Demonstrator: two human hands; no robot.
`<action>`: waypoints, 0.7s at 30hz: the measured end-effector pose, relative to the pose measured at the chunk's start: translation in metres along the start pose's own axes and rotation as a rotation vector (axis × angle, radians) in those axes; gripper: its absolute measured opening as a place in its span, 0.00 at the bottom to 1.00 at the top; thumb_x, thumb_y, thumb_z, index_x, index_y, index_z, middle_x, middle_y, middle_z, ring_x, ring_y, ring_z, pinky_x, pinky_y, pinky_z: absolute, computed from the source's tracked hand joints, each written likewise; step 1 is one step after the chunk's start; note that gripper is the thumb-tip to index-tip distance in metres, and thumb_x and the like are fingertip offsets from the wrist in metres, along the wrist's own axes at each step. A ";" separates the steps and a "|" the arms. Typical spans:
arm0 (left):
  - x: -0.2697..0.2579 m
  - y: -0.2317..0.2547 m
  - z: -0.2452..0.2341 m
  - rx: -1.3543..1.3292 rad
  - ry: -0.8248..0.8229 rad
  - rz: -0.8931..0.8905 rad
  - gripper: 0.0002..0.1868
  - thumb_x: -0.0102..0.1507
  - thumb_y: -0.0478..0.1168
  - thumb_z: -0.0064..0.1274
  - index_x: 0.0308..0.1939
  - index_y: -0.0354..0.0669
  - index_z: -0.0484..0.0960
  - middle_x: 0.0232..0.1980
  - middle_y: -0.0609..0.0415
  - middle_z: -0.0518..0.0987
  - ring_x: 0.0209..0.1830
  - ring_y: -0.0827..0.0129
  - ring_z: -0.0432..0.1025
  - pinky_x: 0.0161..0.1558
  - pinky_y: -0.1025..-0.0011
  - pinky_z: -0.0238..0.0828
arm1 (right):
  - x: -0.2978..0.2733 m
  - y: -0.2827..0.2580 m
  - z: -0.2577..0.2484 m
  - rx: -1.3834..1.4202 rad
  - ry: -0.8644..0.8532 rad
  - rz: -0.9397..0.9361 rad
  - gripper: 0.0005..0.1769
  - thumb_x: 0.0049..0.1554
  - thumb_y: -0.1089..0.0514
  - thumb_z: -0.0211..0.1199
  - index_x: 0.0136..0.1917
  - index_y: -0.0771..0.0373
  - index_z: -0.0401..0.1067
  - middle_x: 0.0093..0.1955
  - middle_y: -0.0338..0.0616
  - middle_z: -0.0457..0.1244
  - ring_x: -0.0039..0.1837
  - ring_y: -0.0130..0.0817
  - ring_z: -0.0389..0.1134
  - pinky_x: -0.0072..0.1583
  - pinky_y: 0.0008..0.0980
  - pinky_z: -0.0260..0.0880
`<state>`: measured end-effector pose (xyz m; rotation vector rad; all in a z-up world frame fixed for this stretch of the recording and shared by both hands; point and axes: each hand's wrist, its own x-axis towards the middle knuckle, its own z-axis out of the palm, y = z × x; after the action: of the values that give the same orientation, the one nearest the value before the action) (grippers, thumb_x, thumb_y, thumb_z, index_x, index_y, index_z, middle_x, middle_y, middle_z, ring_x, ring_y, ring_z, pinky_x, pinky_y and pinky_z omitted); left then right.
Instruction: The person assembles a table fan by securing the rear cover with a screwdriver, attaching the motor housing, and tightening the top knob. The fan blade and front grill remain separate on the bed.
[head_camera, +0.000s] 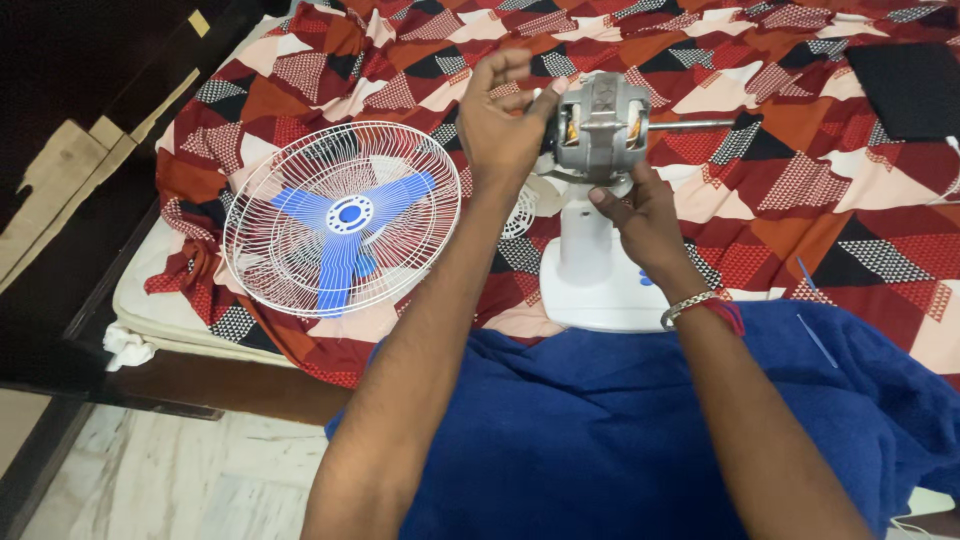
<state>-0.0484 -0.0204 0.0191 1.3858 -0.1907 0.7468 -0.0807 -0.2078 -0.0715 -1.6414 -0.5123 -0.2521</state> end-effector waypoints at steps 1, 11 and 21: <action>-0.001 0.001 -0.003 -0.091 -0.028 -0.020 0.23 0.54 0.30 0.65 0.51 0.43 0.75 0.40 0.65 0.82 0.36 0.81 0.78 0.38 0.82 0.77 | 0.000 0.000 -0.001 0.032 -0.002 0.036 0.23 0.61 0.59 0.66 0.68 0.63 0.66 0.44 0.32 0.65 0.38 0.18 0.56 0.41 0.21 0.59; -0.009 -0.012 -0.014 -0.058 -0.007 0.017 0.13 0.62 0.29 0.66 0.48 0.29 0.80 0.40 0.41 0.86 0.38 0.71 0.77 0.41 0.79 0.72 | 0.001 0.000 -0.004 -0.054 -0.025 0.062 0.22 0.61 0.60 0.68 0.67 0.64 0.68 0.42 0.34 0.65 0.39 0.19 0.58 0.42 0.23 0.60; -0.037 -0.034 -0.052 -0.163 -0.192 -0.309 0.38 0.69 0.63 0.41 0.74 0.41 0.64 0.68 0.48 0.76 0.64 0.61 0.74 0.61 0.63 0.73 | -0.021 0.022 -0.043 0.442 0.141 0.109 0.35 0.57 0.66 0.64 0.76 0.64 0.62 0.71 0.44 0.64 0.71 0.32 0.66 0.71 0.30 0.70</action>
<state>-0.0724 0.0147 -0.0397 1.2923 -0.1786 0.3342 -0.0830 -0.2554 -0.0937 -1.2069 -0.3396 -0.1584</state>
